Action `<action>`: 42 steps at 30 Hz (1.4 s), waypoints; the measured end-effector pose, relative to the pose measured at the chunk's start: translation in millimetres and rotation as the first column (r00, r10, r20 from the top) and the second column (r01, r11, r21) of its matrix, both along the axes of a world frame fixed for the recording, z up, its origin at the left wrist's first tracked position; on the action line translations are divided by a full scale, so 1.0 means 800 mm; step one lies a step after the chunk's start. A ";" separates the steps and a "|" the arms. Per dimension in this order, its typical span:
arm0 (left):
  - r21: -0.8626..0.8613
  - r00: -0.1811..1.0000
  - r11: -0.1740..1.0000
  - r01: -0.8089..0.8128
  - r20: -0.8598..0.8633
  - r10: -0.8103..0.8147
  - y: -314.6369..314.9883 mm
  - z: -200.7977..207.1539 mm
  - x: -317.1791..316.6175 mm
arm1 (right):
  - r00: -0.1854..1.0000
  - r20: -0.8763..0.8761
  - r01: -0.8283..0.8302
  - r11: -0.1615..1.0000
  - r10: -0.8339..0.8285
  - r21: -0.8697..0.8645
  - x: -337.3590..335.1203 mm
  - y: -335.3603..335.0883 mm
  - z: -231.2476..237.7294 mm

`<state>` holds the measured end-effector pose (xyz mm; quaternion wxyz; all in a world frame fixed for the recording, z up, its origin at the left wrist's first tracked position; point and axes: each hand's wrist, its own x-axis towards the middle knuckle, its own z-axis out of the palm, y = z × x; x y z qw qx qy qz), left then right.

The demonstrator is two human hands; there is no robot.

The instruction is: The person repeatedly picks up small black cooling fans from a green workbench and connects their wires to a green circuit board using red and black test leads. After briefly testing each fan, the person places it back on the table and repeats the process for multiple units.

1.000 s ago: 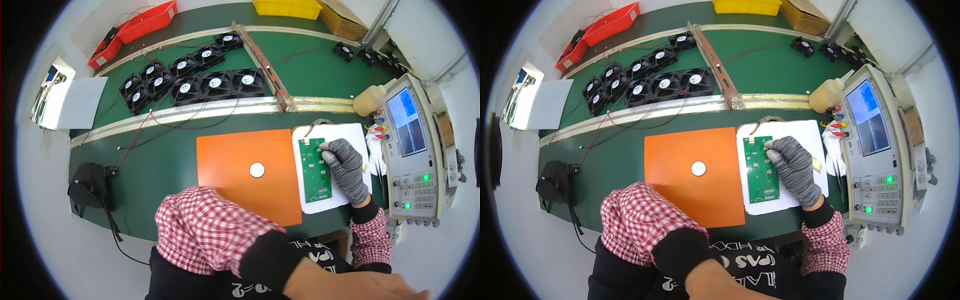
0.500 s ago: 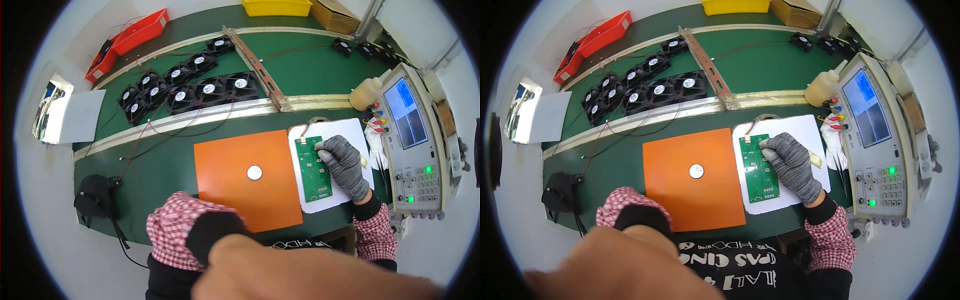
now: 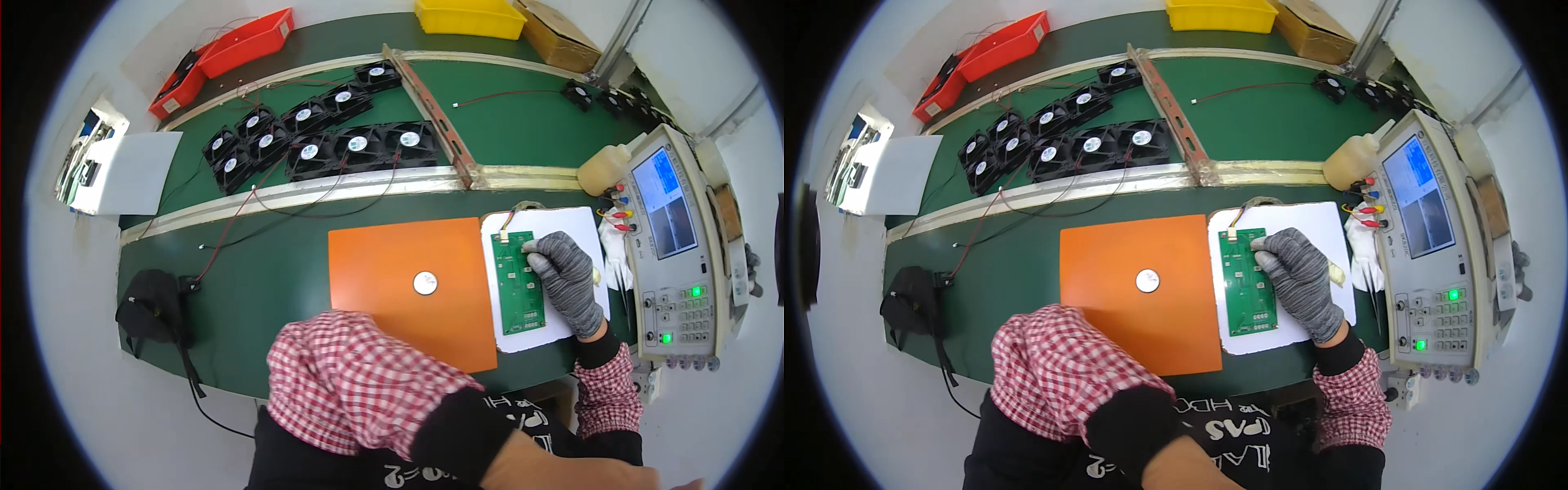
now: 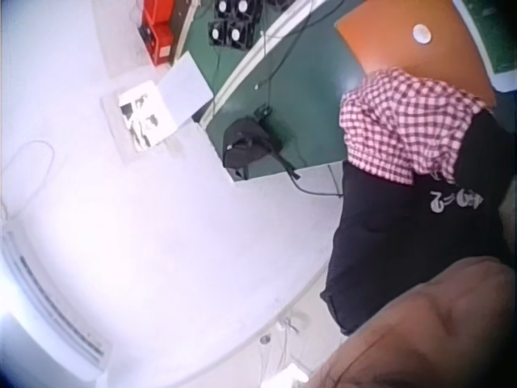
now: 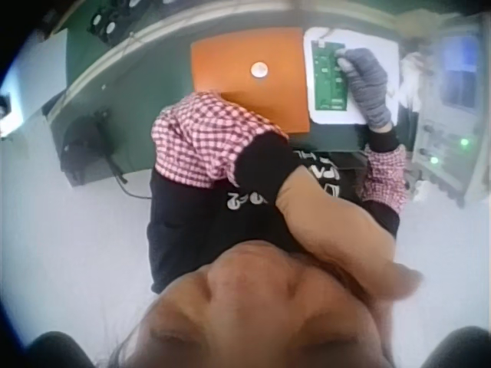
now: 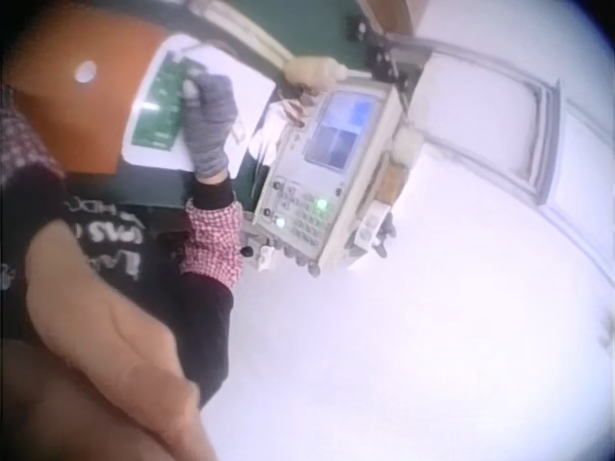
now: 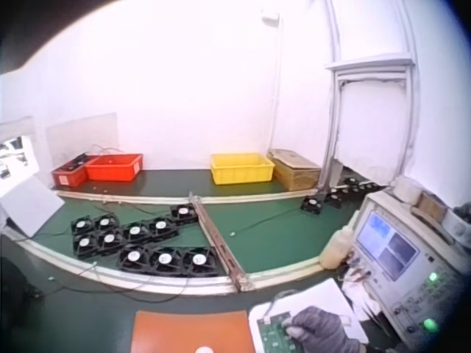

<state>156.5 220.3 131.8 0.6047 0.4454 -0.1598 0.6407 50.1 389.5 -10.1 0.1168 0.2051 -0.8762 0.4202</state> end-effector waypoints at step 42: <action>0.205 -0.299 -0.653 -0.729 -0.954 0.034 -0.171 -0.091 -0.122 | 0.864 -0.263 -0.442 0.897 0.430 0.014 0.049 -0.048 0.066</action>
